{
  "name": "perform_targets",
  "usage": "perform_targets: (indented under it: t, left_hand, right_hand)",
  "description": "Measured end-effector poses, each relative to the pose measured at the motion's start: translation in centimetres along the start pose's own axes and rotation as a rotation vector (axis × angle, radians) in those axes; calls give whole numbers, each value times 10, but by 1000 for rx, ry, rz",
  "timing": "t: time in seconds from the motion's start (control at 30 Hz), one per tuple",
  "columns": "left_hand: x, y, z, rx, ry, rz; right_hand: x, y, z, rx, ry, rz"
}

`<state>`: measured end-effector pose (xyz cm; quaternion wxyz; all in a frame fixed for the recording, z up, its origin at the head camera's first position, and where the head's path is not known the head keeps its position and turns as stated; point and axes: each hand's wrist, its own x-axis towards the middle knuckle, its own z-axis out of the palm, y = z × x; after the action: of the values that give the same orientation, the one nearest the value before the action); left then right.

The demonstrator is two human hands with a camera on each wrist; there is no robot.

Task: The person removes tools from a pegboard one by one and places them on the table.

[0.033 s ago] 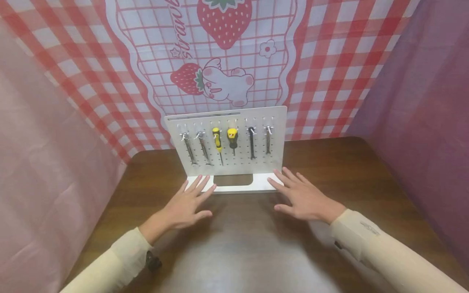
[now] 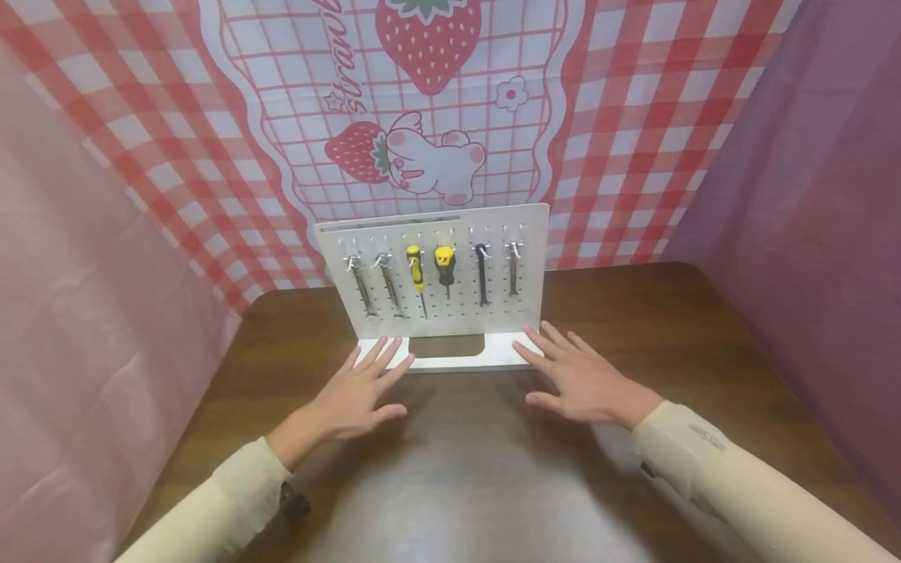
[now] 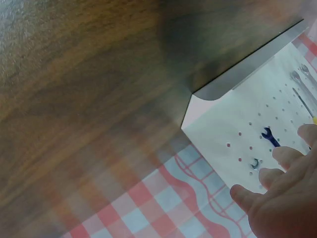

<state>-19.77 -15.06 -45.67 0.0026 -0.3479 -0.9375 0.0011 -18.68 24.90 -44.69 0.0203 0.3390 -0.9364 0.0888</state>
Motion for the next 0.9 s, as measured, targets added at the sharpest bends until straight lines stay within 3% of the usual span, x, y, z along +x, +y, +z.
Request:
perform_targets:
  t: [0.13,0.2,0.3,0.37,0.47,0.57,0.63,0.73,0.83,0.9]
  left_hand:
    - [1,1,-1,-6,-9,-6]
    - [3,1,-2,-57,-5,-10]
    - [7,-3,-2,-320,58,-54]
    - [10,-9,0,-590,172,-122]
    - [14,-22,6,-1020,452,-244]
    - [19,-38,12,-1273,739,-343]
    - [21,-48,17,-1329,874,-405]
    - [25,-60,26,-1352,983,-483]
    - [30,-68,37,-1354,1003,-532]
    - [32,-72,45,-1367,968,-544]
  right_hand:
    - [-1,-1,2,10,6,6]
    - [0,0,3,27,22,14]
    - [5,4,1,78,80,54]
    - [11,8,-1,141,153,99]
    - [27,14,-6,296,312,181]
    - [48,19,-9,451,494,238]
    - [60,21,-12,539,591,280]
    - [75,22,-15,648,691,333]
    - [84,22,-18,747,754,368]
    - [88,22,-17,787,773,379]
